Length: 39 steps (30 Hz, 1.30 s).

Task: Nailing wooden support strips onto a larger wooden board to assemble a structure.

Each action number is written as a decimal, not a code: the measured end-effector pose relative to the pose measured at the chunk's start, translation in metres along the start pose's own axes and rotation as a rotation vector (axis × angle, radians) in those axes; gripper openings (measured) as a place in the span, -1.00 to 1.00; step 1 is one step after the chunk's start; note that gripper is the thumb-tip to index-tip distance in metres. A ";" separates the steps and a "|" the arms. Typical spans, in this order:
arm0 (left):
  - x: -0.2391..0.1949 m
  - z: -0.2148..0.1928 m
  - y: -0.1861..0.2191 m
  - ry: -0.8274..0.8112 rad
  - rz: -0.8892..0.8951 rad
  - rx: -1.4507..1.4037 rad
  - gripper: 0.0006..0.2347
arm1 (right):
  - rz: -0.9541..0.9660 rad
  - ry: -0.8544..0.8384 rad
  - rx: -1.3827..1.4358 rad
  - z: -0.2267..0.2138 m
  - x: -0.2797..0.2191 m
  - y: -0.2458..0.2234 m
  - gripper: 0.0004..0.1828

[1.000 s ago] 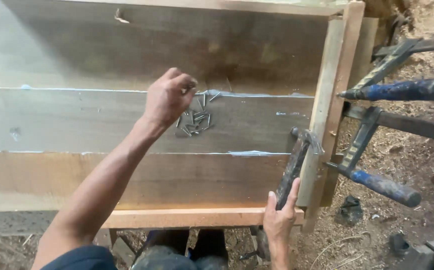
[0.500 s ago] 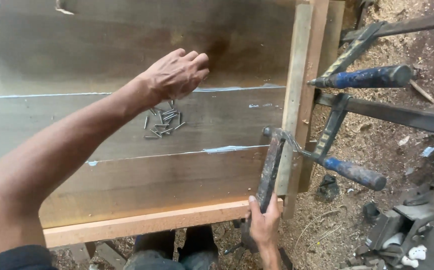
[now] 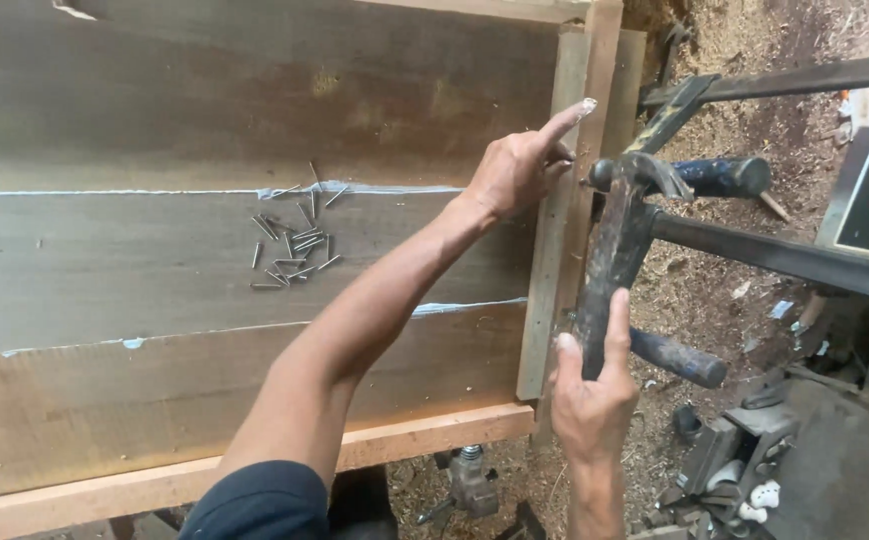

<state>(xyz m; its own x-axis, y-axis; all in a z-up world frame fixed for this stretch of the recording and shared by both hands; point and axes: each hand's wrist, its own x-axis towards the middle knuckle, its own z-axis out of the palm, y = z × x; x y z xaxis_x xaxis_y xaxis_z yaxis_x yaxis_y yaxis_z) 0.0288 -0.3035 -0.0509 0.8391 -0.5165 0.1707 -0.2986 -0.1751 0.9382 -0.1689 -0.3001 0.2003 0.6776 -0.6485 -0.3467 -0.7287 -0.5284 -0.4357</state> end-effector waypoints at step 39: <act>-0.081 -0.044 0.013 0.269 0.074 0.231 -0.23 | -0.808 0.726 0.229 0.007 0.030 -0.036 -0.22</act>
<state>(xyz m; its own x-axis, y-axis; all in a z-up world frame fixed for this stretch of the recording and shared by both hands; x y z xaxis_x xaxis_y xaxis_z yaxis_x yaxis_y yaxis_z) -0.0231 -0.2275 -0.0390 0.8920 -0.3010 0.3374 -0.4319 -0.3467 0.8326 -0.1217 -0.2965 0.1998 0.6715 -0.3654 0.6447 -0.0125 -0.8754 -0.4832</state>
